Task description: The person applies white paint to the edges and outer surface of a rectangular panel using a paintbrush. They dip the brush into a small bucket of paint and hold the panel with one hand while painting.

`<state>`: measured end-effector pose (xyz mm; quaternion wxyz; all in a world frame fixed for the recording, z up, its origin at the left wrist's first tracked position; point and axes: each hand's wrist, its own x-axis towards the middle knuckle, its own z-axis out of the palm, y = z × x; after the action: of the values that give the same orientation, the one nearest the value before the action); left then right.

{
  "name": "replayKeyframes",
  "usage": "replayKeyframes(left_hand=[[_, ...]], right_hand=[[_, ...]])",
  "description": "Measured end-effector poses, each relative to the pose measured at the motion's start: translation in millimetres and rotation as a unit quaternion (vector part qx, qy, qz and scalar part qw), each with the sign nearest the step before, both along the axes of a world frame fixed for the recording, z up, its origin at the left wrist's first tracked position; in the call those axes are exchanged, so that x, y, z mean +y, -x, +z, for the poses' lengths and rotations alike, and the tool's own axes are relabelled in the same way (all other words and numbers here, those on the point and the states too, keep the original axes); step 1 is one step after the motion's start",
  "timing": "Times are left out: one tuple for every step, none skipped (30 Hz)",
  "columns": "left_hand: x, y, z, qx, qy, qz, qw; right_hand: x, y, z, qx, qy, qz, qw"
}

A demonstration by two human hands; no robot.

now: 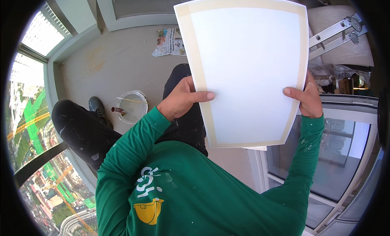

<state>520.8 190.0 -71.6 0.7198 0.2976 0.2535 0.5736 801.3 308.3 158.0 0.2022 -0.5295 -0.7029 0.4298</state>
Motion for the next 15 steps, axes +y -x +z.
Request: replayKeyframes(left_hand=[[-6, 8, -3, -0.002, 0.021, 0.020, 1.000], [-13, 18, -6, -0.001, 0.044, 0.043, 0.998], [-19, 27, -11, -0.003, 0.058, 0.067, 0.996], [-23, 36, -16, 0.009, 0.081, 0.085, 0.993], [-24, 44, -20, 0.028, 0.094, 0.094, 0.991], [-26, 52, -25, 0.042, 0.101, 0.099, 0.989], [-25, 60, -28, 0.054, 0.104, 0.101, 0.988], [-22, 66, -30, 0.070, 0.095, 0.119, 0.986], [-16, 77, -31, 0.085, 0.119, 0.125, 0.981], [-11, 89, -30, 0.102, 0.138, 0.124, 0.977], [-4, 102, -28, 0.126, 0.165, 0.127, 0.970], [2, 116, -26, 0.137, 0.152, 0.119, 0.972], [7, 129, -25, 0.158, 0.161, 0.115, 0.968], [9, 137, -26, 0.151, 0.150, 0.101, 0.972], [10, 143, -28, 0.148, 0.150, 0.091, 0.973]], right_hand=[[8, 8, -15, 0.009, 0.029, 0.016, 0.999], [16, 17, -34, 0.019, 0.060, 0.033, 0.997], [24, 27, -53, 0.033, 0.089, 0.056, 0.994], [31, 37, -76, 0.072, 0.138, 0.051, 0.987], [40, 45, -95, 0.090, 0.168, 0.053, 0.980], [49, 52, -114, 0.114, 0.196, 0.060, 0.972], [60, 60, -132, 0.112, 0.233, 0.057, 0.964], [68, 68, -149, 0.114, 0.248, 0.041, 0.961], [75, 77, -166, 0.122, 0.269, 0.022, 0.955], [79, 83, -178, 0.140, 0.281, 0.040, 0.949], [78, 87, -190, 0.166, 0.279, 0.056, 0.944], [78, 94, -202, 0.178, 0.274, 0.057, 0.943], [76, 97, -211, 0.196, 0.271, 0.067, 0.940], [74, 98, -218, 0.192, 0.278, 0.056, 0.940], [72, 99, -226, 0.193, 0.286, 0.056, 0.937]])
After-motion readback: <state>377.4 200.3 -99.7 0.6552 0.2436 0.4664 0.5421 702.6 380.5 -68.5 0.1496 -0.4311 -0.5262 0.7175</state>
